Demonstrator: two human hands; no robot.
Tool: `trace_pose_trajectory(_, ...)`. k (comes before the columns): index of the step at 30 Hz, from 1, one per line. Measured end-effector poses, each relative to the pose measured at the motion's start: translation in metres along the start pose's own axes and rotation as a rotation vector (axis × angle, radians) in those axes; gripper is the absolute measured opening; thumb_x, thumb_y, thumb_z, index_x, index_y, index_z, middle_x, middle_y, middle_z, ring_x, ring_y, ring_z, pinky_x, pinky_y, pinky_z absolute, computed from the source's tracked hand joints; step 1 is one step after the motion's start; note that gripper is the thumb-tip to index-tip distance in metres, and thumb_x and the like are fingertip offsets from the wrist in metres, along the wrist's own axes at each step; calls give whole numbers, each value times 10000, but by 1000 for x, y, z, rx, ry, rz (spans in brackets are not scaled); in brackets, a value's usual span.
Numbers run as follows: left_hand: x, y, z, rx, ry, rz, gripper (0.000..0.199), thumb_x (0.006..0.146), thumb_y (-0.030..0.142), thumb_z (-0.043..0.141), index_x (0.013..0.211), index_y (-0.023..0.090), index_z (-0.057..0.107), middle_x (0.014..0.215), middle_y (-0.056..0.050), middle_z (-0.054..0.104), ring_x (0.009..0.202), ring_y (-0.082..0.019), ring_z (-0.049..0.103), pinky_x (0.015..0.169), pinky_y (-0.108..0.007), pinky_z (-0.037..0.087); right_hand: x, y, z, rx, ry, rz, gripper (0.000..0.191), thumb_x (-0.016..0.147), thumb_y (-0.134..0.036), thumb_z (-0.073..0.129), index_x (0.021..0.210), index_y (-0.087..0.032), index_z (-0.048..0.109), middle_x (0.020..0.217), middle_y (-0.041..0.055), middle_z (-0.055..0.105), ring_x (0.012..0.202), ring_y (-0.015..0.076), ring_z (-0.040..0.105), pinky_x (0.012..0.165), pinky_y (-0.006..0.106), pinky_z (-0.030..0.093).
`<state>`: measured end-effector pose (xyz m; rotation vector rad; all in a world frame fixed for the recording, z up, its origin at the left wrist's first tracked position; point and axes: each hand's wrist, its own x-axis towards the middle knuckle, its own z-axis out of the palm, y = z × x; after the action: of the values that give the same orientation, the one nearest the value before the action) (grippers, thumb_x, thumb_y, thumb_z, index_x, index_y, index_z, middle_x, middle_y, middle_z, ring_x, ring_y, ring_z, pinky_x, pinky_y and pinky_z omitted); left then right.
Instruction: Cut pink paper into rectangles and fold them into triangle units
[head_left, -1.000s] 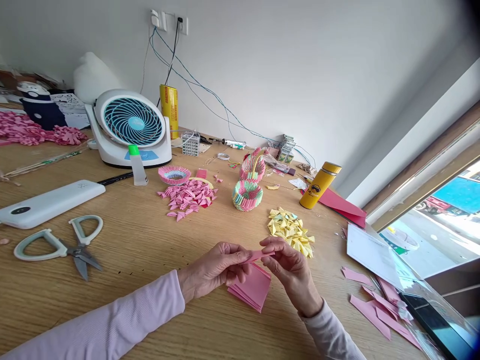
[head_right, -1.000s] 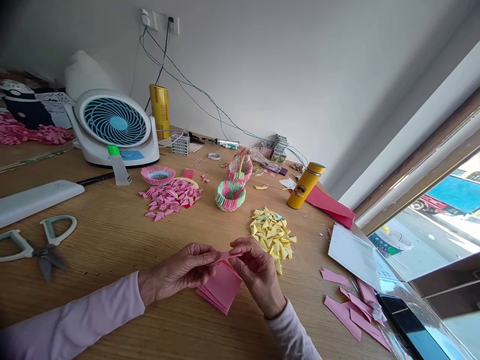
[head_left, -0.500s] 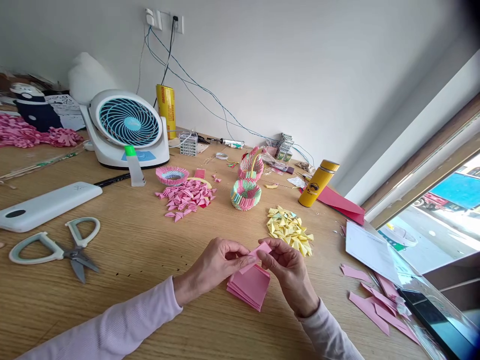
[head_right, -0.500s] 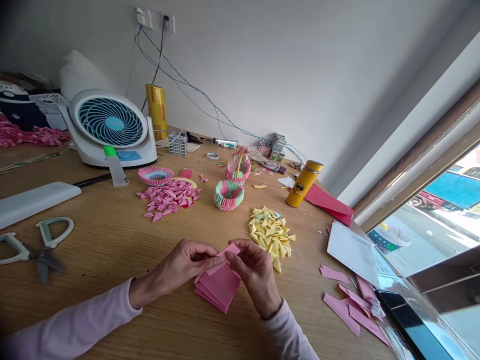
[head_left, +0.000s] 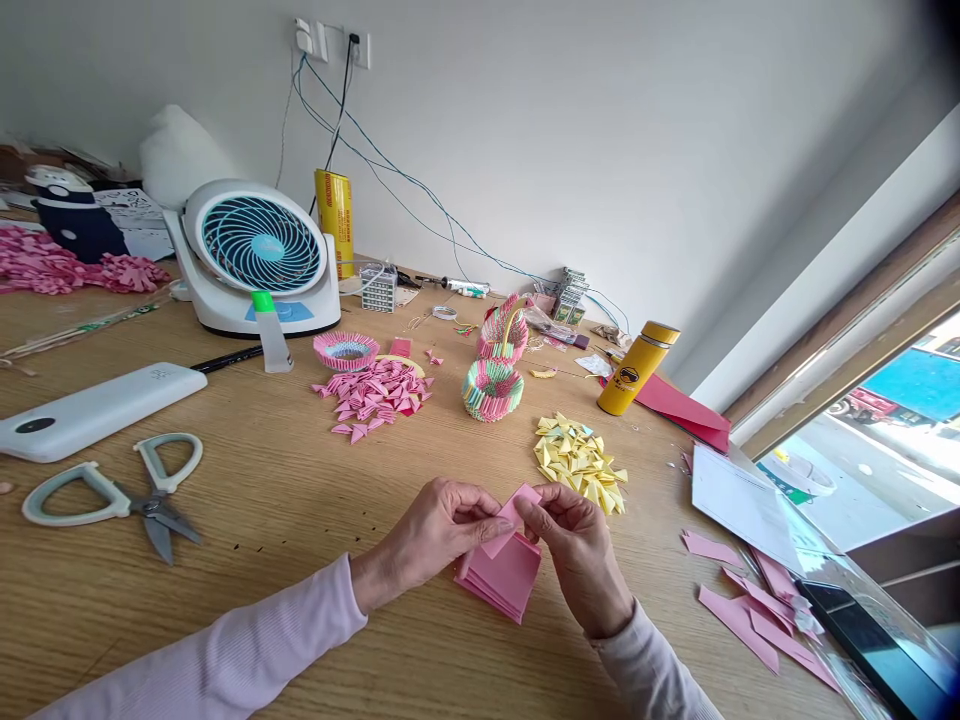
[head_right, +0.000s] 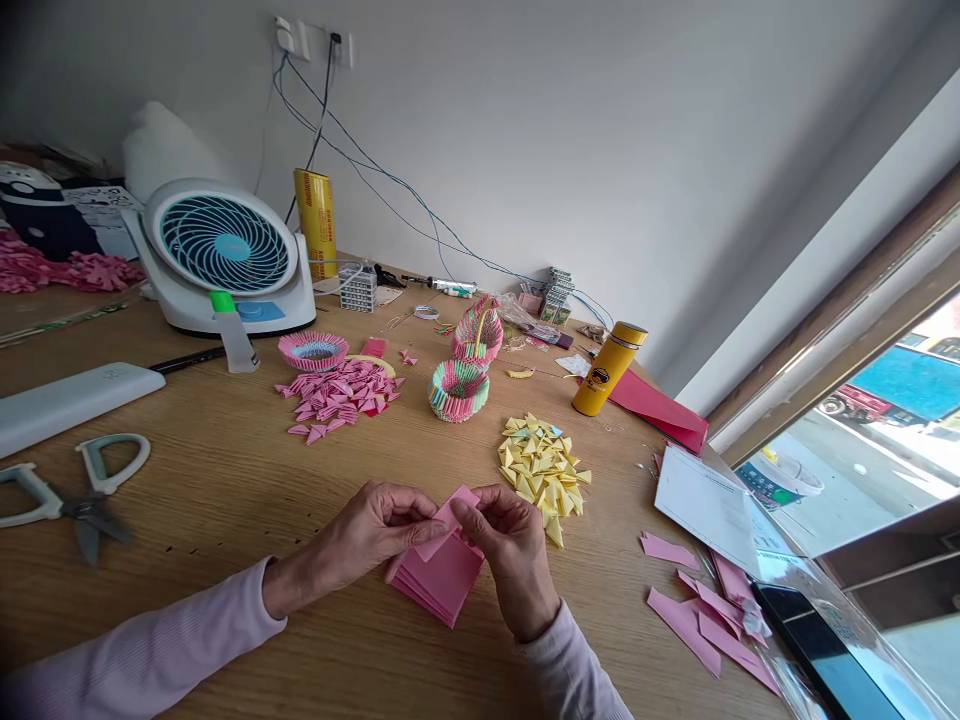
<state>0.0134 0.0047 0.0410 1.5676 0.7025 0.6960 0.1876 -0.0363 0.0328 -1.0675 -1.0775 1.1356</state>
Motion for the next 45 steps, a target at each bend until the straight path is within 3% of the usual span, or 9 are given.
trace_pose_trajectory(6, -3, 4, 3, 23, 25, 15, 383, 792, 487, 647, 735, 110, 674, 478, 38, 498, 366, -69, 455, 382, -173, 322, -2, 1, 3, -3, -28, 2, 216, 769, -368, 740, 723, -167, 675, 616, -18, 595, 560, 91, 464, 538, 219, 363)
trace_pose_trajectory(11, 0, -1, 4, 8, 68, 30, 379, 802, 482, 637, 747, 108, 671, 481, 45, 480, 358, -59, 424, 374, -175, 304, -4, 2, 7, -73, -42, 3, 284, 729, -388, 764, 631, -149, 647, 574, -22, 570, 519, 82, 413, 505, 223, 311)
trace_pose_trajectory(16, 1, -7, 1, -7, -29, -24, 365, 777, 473, 661, 718, 113, 639, 564, 21, 556, 378, -54, 436, 380, -175, 303, -4, 0, 7, -92, -28, -6, 297, 723, -402, 761, 599, -161, 641, 566, -4, 607, 515, 104, 467, 508, 242, 349)
trace_pose_trajectory(20, 0, -6, 1, 35, -69, -29, 361, 791, 455, 641, 646, 127, 598, 461, 52, 477, 371, -52, 389, 391, -175, 272, -6, -1, 9, -86, -45, -19, 287, 708, -394, 771, 584, -173, 637, 559, 0, 627, 506, 114, 502, 499, 246, 377)
trace_pose_trajectory(29, -1, 2, -8, 56, -95, -70, 302, 798, 413, 633, 780, 113, 658, 560, 24, 562, 387, -53, 422, 408, -185, 308, 6, -10, 5, -127, 151, -124, 298, 697, -416, 776, 606, -170, 635, 568, -7, 574, 512, 101, 454, 476, 228, 370)
trace_pose_trajectory(34, 0, 15, -15, 68, 51, 10, 361, 836, 441, 589, 935, 104, 672, 594, 18, 549, 445, -59, 406, 424, -178, 323, 5, -7, 11, -135, 57, -56, 314, 681, -416, 790, 595, -168, 616, 549, -8, 567, 492, 95, 435, 462, 227, 339)
trace_pose_trajectory(40, 1, 6, -14, 37, 11, -5, 373, 794, 472, 644, 832, 103, 684, 547, 21, 546, 396, -50, 379, 393, -183, 275, 3, -3, 15, -150, -9, 3, 310, 695, -425, 780, 614, -170, 622, 529, -18, 563, 471, 93, 431, 461, 229, 327)
trace_pose_trajectory(42, 1, 1, -12, 21, -23, -9, 354, 791, 464, 653, 770, 111, 662, 480, 40, 510, 383, -55, 391, 405, -184, 285, 7, -5, 9, -125, 23, -28, 293, 737, -423, 749, 637, -170, 641, 538, -17, 561, 490, 97, 445, 475, 229, 348)
trace_pose_trajectory(45, 0, -3, -9, -37, -57, -13, 345, 778, 457, 672, 713, 120, 630, 454, 43, 515, 382, -62, 424, 428, -188, 319, 11, -11, -4, -38, 185, -110, 262, 773, -413, 723, 675, -183, 648, 568, -27, 553, 516, 90, 450, 476, 208, 356)
